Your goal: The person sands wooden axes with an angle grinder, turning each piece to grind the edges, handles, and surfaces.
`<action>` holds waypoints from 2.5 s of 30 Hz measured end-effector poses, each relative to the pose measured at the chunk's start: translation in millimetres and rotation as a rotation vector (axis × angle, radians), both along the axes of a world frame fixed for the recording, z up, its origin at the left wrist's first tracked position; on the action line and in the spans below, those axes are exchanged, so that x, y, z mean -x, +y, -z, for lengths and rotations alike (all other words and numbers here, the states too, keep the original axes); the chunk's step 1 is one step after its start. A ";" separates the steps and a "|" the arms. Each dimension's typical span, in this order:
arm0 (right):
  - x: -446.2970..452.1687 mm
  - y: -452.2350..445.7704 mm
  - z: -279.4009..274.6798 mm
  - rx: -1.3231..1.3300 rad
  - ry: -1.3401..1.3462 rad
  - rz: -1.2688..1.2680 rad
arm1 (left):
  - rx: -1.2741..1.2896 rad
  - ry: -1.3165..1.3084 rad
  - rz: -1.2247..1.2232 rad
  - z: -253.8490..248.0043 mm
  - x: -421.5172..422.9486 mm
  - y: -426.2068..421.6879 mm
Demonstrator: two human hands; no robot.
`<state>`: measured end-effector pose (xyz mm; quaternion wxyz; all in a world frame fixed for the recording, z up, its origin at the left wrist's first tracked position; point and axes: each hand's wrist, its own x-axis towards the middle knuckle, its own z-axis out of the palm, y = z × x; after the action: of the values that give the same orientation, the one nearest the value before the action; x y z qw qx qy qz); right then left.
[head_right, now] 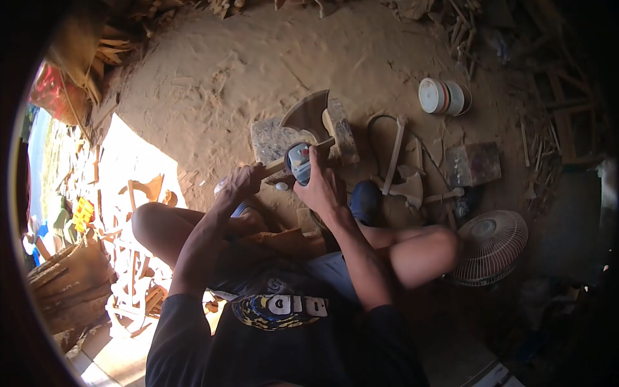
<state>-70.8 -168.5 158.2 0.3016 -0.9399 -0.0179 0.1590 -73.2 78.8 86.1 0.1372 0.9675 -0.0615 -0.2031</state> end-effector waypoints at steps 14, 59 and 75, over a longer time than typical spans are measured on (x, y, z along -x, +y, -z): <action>21.6 -32.0 52.9 -0.486 -0.113 0.115 | 0.038 -0.089 0.038 59.4 2.4 19.4; 26.7 -41.5 39.9 -0.309 -0.037 0.188 | -0.027 -0.059 0.014 87.5 6.3 25.9; 14.7 -64.4 22.0 -0.076 -0.094 0.224 | -0.089 -0.030 -0.015 74.8 5.4 16.1</action>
<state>-85.5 -232.8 136.2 0.3519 -0.9303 0.0671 0.0790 -78.6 94.9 11.3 0.0945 0.9760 -0.0474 -0.1902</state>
